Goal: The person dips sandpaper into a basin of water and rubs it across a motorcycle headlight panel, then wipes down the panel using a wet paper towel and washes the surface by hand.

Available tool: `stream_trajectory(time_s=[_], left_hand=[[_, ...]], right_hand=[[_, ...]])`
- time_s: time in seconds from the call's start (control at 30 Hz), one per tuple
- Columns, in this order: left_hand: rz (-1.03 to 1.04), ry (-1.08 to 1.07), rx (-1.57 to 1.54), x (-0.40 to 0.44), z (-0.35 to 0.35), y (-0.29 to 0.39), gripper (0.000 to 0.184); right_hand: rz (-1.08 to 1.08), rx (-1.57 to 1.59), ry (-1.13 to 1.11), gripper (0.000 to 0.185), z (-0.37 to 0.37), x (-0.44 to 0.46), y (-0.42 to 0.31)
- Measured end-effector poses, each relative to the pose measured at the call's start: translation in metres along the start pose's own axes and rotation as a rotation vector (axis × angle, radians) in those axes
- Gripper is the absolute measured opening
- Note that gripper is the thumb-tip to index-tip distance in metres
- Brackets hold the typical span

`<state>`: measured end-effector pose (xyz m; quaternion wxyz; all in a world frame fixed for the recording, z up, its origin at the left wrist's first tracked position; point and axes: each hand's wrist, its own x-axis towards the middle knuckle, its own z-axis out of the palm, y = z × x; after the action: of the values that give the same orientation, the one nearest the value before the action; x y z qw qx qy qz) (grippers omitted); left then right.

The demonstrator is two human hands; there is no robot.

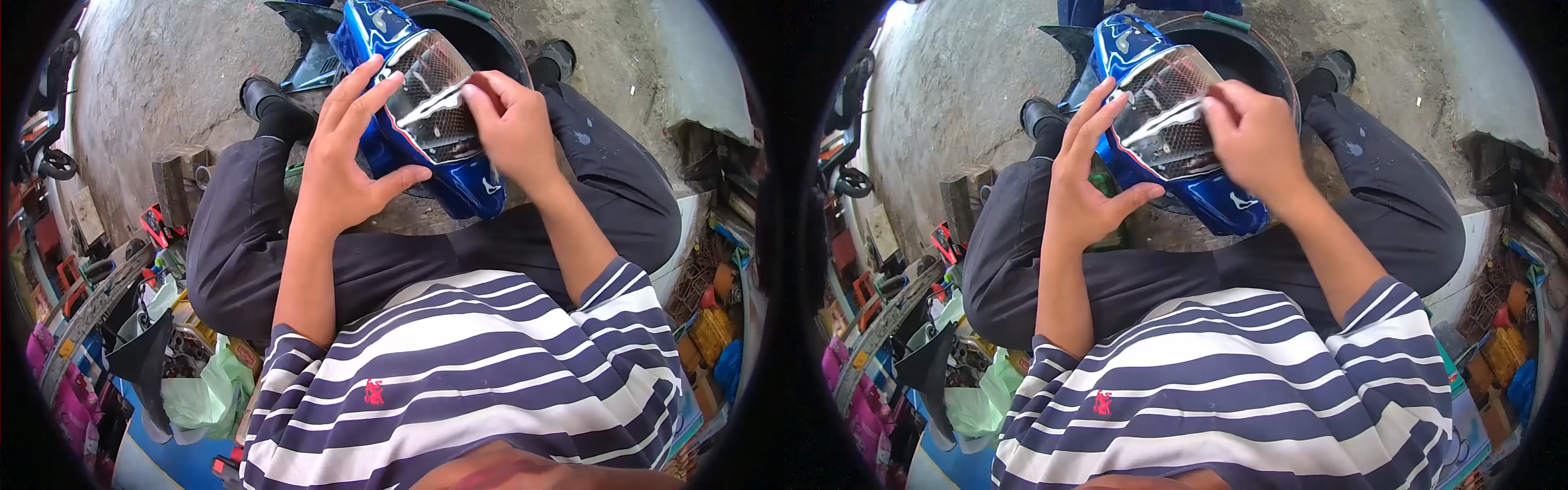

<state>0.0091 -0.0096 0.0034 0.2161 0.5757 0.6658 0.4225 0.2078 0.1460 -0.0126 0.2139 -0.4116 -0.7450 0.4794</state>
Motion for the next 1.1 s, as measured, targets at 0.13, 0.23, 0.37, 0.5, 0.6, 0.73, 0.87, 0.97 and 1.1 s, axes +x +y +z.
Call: stream_trajectory(time_s=[0.13,0.23,0.37,0.5,0.6,0.73,0.87,0.97,1.1], left_hand=[[-0.048,0.044,-0.122,-0.001,0.007,-0.004,0.113],[-0.044,0.052,-0.093,0.001,0.005,-0.001,0.111],[-0.039,0.058,-0.05,0.001,0.012,0.001,0.114],[-0.018,0.044,-0.031,0.003,0.013,0.001,0.116],[-0.031,0.063,-0.042,0.001,0.016,0.005,0.114],[-0.022,0.103,-0.025,-0.003,0.023,0.007,0.114],[-0.005,0.143,0.03,-0.004,0.029,0.007,0.118],[0.008,0.188,0.064,-0.005,0.035,0.007,0.117],[0.016,0.176,0.109,-0.005,0.035,0.004,0.12]], right_hand=[[-0.21,0.032,-0.032,0.02,0.004,-0.016,-0.036],[-0.058,-0.03,-0.034,0.019,-0.007,-0.001,-0.01],[-0.299,-0.099,-0.021,0.02,-0.001,-0.014,-0.032],[-0.39,-0.218,0.009,0.019,-0.004,-0.01,-0.025],[-0.136,-0.104,-0.012,0.02,-0.01,0.004,-0.008],[-0.472,-0.128,0.022,0.015,0.005,-0.019,-0.043],[-0.281,-0.099,0.015,0.015,-0.007,-0.001,-0.016],[-0.353,-0.126,-0.048,0.016,-0.005,-0.016,-0.042],[-0.365,-0.239,-0.054,0.018,-0.014,-0.008,-0.032]])
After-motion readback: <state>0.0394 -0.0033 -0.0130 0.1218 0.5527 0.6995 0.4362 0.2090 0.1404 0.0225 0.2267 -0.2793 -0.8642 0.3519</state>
